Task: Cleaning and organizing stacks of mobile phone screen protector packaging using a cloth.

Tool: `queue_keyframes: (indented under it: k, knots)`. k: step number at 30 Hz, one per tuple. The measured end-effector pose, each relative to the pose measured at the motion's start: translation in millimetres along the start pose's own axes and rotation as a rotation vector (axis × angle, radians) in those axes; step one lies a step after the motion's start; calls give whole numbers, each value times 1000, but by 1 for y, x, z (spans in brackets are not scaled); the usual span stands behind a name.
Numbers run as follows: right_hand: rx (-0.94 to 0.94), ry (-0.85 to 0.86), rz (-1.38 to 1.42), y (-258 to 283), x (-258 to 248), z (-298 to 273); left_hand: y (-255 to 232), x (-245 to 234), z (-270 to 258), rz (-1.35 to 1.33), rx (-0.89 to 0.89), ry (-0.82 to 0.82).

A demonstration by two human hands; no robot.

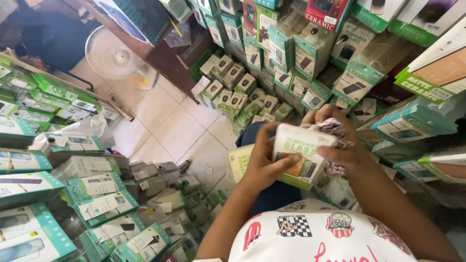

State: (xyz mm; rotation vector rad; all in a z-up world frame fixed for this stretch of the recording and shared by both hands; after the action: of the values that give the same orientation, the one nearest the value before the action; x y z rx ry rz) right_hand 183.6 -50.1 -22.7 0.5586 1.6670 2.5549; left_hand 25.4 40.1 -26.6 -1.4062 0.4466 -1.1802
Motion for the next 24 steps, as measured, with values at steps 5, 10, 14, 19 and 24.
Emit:
queue_keyframes:
  k: [5, 10, 14, 19, 24]
  knots:
    - [-95, -128, -588, 29, -17, 8, -15, 2, 2, 141, -39, 19]
    - [-420, -413, -1053, 70, 2, -1, -42, 15, 10, 607, 199, -16]
    - [-395, -330, -1177, 73, 36, 6, -46, 31, 8, 623, 277, 68]
    - [-349, -445, -1067, 57, 8, 15, -51, 29, 2, 651, 280, 7]
    - [-424, -302, -1077, 43, 24, 10, -33, 23, 0, 559, 401, 10]
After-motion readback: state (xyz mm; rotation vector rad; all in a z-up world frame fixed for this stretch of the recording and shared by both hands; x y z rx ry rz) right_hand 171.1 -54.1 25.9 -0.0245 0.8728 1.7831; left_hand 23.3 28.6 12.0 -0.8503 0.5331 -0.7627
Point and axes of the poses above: each hand's wrist, its own z-axis towards the middle knuckle, its own x-axis out of the palm, y = z × x, the point moved 5 cm from there along z, towards the middle knuckle, and after that the axes turned 14 degrees about -z, right-handed, at the moved point
